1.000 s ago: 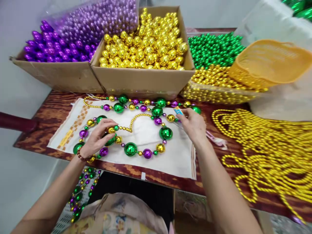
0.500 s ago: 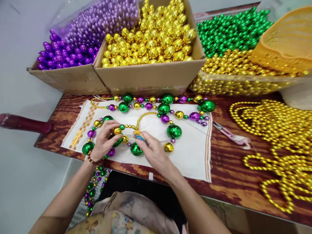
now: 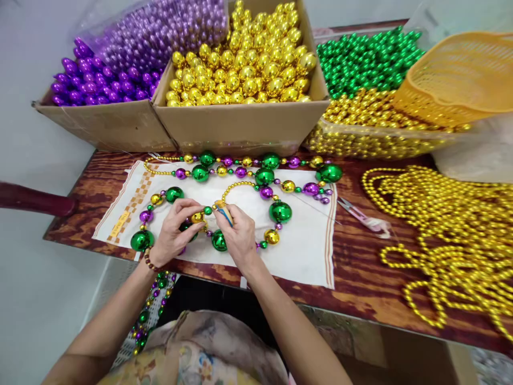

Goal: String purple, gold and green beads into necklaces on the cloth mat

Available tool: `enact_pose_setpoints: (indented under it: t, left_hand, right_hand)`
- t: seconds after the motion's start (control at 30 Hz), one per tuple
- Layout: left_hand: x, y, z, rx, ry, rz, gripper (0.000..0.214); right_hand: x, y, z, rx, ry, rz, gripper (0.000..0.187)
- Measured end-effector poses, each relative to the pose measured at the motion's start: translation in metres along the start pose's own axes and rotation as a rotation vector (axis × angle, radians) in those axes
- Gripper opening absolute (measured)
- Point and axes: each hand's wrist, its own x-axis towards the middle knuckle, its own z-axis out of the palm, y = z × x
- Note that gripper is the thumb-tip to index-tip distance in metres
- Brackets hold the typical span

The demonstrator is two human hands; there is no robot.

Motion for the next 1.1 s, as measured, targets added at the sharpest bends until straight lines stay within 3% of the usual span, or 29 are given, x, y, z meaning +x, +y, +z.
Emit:
enact_pose_setpoints:
  t: [0.17, 0.33, 0.43, 0.57, 0.7, 0.83, 0.93, 1.03, 1.1]
  left_hand:
    - [0.002, -0.001, -0.011, -0.072, -0.149, -0.079, 0.028]
    - [0.004, -0.004, -0.008, -0.093, -0.223, -0.130, 0.028]
    - [0.003, -0.005, -0.006, -0.118, -0.193, -0.223, 0.035]
    - [0.001, -0.007, -0.009, -0.194, -0.091, -0.375, 0.043]
    - [0.003, -0.007, -0.011, -0.268, -0.020, -0.459, 0.045]
    - [0.006, -0.005, -0.014, -0.371, 0.047, -0.507, 0.043]
    - [0.009, -0.002, -0.019, -0.462, 0.103, -0.530, 0.041]
    - [0.012, 0.002, -0.025, -0.517, 0.172, -0.510, 0.036]
    - [0.015, 0.007, -0.031, -0.538, 0.209, -0.469, 0.034]
  right_hand:
    - [0.004, 0.005, -0.005, -0.205, -0.069, -0.151, 0.036]
    - [0.009, 0.002, -0.016, -0.567, -0.104, -0.144, 0.025]
    - [0.017, 0.002, -0.048, -0.638, -0.062, 0.040, 0.028]
    - [0.022, 0.017, -0.113, -0.866, 0.051, 0.304, 0.032]
    - [0.012, 0.046, -0.157, -1.166, 0.058, 0.310, 0.033]
    - [0.001, 0.070, -0.168, -1.337, 0.015, 0.204, 0.038]
    - [0.001, 0.071, -0.168, -1.321, 0.060, 0.116, 0.038]
    - [0.011, 0.054, -0.148, -1.110, 0.020, -0.155, 0.034]
    - [0.022, 0.036, -0.117, -0.913, -0.106, -0.397, 0.032]
